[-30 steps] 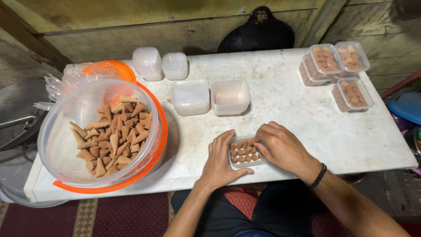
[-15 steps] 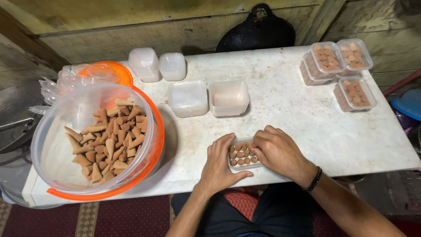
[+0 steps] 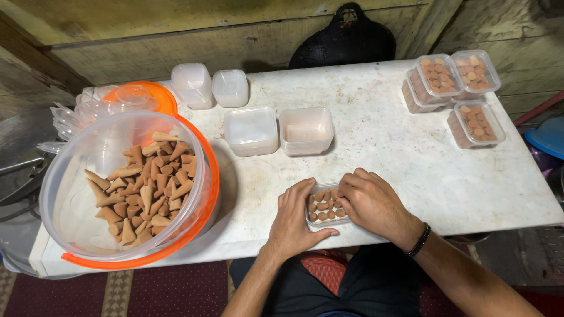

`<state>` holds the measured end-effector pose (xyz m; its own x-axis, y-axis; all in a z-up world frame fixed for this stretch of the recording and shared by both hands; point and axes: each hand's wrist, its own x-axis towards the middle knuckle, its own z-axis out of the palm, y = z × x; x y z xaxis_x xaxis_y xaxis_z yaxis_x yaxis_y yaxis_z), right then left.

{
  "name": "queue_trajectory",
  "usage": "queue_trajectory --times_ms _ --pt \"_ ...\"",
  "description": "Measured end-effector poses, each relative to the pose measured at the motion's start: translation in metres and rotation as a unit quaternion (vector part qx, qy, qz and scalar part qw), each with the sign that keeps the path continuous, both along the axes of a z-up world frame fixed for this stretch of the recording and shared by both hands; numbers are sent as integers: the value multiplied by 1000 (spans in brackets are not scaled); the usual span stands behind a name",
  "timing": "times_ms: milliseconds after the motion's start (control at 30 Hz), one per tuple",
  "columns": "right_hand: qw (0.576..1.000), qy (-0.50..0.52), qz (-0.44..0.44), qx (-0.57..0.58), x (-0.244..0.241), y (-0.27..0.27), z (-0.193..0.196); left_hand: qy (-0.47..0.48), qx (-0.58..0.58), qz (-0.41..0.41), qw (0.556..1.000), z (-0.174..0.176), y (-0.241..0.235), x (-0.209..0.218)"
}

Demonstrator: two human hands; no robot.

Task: The person picks small brown cone-shaped food items from a large orange-rimmed bucket and places them into small clear plastic containers on a white table. The person repeats this process, filling multiple containers.

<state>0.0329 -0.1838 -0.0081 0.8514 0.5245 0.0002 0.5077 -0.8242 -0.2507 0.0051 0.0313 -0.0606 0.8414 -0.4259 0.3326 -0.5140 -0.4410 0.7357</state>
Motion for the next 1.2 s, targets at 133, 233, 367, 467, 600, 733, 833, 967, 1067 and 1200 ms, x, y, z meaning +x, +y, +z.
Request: queue_trajectory --times_ms 133,233,367,467,600,733,833,967,1067,1200 --pt "1000 -8 7 30 -2 -2 9 1 -2 0 1000 1 0 0" --pt "998 -18 -5 53 -5 -7 18 6 -5 -3 1000 3 0 -1" --pt "998 -36 -16 58 -8 -16 23 1 -3 -1 1000 3 0 0" --pt "997 -40 -25 63 -11 -17 29 -5 -9 0 1000 2 -1 -1" --pt "995 -59 -26 80 -10 -16 34 -24 -42 6 999 0 0 -1" --pt "990 -77 -1 116 -12 -5 49 -56 -79 38 995 21 7 -7" --pt "970 -133 45 197 -12 19 72 -61 -44 48 996 67 25 -21" --pt "944 -102 29 314 -10 68 104 -143 -100 48 983 137 62 -39" --pt "924 -71 42 373 -2 107 118 -183 -96 54 977 175 95 -44" --pt "878 -25 72 473 17 162 119 -218 -43 98 970 199 140 -32"
